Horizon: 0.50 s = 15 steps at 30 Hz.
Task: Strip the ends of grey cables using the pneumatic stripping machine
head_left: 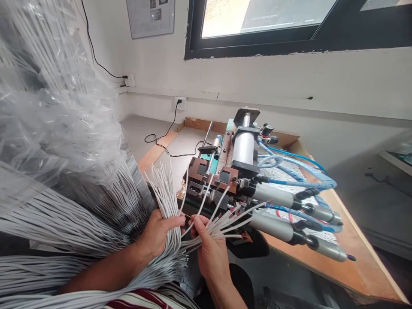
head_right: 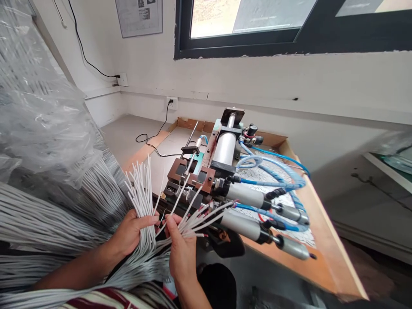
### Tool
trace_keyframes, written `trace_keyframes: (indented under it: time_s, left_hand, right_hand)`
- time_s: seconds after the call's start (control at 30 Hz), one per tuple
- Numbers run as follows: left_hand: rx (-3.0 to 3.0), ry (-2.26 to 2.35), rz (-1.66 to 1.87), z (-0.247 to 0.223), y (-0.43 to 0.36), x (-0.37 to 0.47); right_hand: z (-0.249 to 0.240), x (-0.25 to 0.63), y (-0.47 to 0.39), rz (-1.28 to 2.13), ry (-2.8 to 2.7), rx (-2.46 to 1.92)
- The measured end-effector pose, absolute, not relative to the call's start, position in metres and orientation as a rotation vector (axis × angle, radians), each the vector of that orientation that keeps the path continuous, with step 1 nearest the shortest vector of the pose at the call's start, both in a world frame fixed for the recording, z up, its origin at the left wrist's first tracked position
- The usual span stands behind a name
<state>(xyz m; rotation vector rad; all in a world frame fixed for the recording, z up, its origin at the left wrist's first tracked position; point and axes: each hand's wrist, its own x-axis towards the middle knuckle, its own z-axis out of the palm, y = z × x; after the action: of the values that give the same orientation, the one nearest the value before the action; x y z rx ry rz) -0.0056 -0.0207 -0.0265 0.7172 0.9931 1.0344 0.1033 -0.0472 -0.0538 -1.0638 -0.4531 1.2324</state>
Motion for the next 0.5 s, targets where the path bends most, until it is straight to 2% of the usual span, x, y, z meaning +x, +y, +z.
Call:
trace_keyframes:
  time_s: [0.33, 0.5]
  left_hand:
    - [0.718, 1.028, 1.022, -0.031, -0.023, -0.006]
    - [0.800, 0.977, 1.045, -0.031, -0.026, -0.005]
  right_hand:
    - [-0.052, 0.109, -0.041, 1.299, -0.419, -1.054]
    - [-0.048, 0.106, -0.036, 1.532, -0.414, -0.982]
